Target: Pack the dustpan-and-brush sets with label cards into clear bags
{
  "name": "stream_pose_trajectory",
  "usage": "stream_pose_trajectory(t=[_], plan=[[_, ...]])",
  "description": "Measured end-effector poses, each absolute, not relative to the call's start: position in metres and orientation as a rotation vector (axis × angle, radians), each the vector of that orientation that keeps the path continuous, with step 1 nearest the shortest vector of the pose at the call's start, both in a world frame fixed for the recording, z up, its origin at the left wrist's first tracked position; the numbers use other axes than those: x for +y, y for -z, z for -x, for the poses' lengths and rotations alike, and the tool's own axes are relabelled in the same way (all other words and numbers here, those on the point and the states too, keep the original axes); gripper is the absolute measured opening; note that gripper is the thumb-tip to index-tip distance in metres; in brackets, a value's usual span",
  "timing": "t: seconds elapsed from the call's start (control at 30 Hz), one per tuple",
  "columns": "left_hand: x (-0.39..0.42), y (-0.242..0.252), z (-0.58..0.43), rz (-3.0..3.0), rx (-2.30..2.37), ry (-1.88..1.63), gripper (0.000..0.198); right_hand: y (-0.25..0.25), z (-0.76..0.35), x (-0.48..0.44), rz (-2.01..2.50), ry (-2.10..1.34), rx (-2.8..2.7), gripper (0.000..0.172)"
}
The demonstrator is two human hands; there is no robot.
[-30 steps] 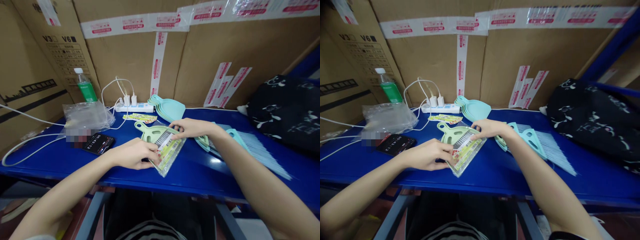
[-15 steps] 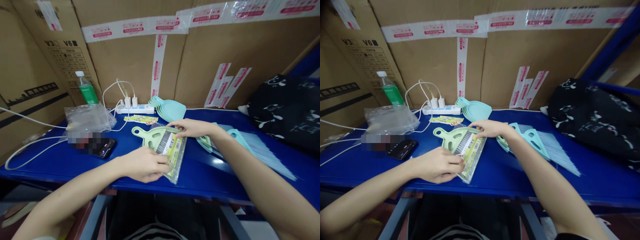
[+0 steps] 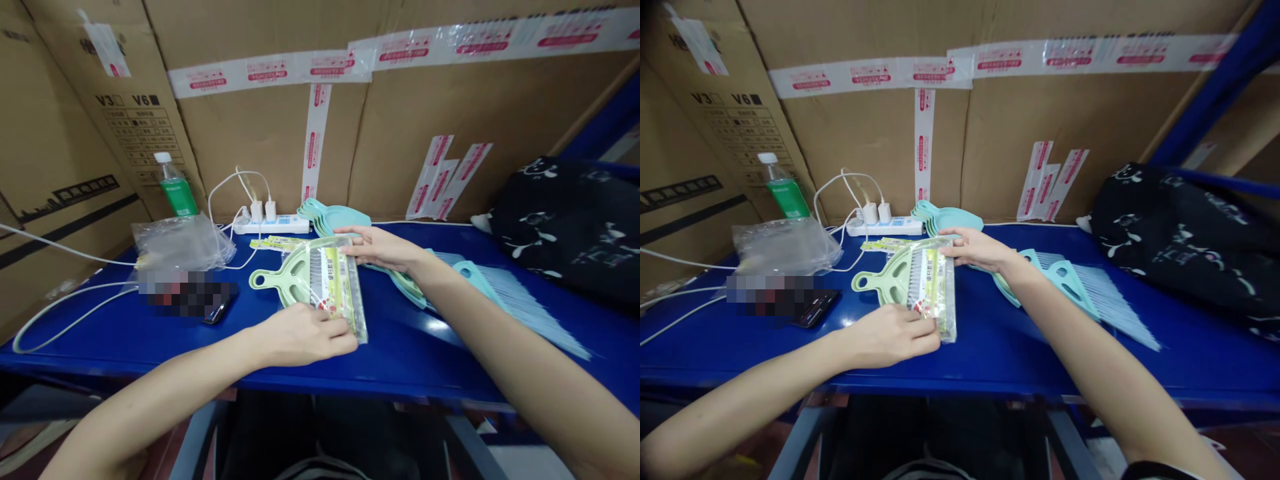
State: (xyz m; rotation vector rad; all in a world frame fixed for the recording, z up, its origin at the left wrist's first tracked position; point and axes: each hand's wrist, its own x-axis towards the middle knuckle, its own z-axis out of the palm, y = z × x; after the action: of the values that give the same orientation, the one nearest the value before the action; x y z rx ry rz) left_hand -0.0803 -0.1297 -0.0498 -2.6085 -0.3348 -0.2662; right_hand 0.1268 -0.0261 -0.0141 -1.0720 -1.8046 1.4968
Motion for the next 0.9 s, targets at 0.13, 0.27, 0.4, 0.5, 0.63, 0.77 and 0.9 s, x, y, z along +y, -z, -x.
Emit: stream_pose_trajectory(t=[0.13, 0.27, 0.4, 0.5, 0.63, 0.77, 0.9], plan=[[-0.125, 0.050, 0.083, 2.541, -0.415, 0.264, 0.019, 0.024, -0.116, -0.037, 0.979, -1.742, -1.732, 0.042], [-0.124, 0.051, 0.083, 2.505, -0.390, 0.262, 0.018, 0.040, -0.109, -0.060, 0.977, -1.789, -1.632, 0.046], [-0.125, 0.051, 0.079, 2.480, -0.343, 0.259, 0.020, 0.053, -0.111, -0.078, 0.880, -1.745, -1.561, 0.060], [-0.124, 0.049, 0.077, 2.419, -0.337, 0.346, 0.022, 0.055, -0.115, -0.078, 0.787, -1.624, -1.558, 0.065], [-0.120, 0.044, 0.078, 2.358, -0.336, 0.510, 0.023, 0.050, -0.127, -0.068, 0.774, -1.420, -1.542, 0.059], [-0.114, 0.044, 0.081, 2.395, -0.239, 0.423, 0.025, 0.039, -0.141, -0.060, 0.901, -1.306, -1.457, 0.052], [-0.106, 0.045, 0.071, 2.465, -0.264, 0.273, 0.027, 0.027, -0.153, -0.054, 0.952, -1.215, -1.406, 0.049]])
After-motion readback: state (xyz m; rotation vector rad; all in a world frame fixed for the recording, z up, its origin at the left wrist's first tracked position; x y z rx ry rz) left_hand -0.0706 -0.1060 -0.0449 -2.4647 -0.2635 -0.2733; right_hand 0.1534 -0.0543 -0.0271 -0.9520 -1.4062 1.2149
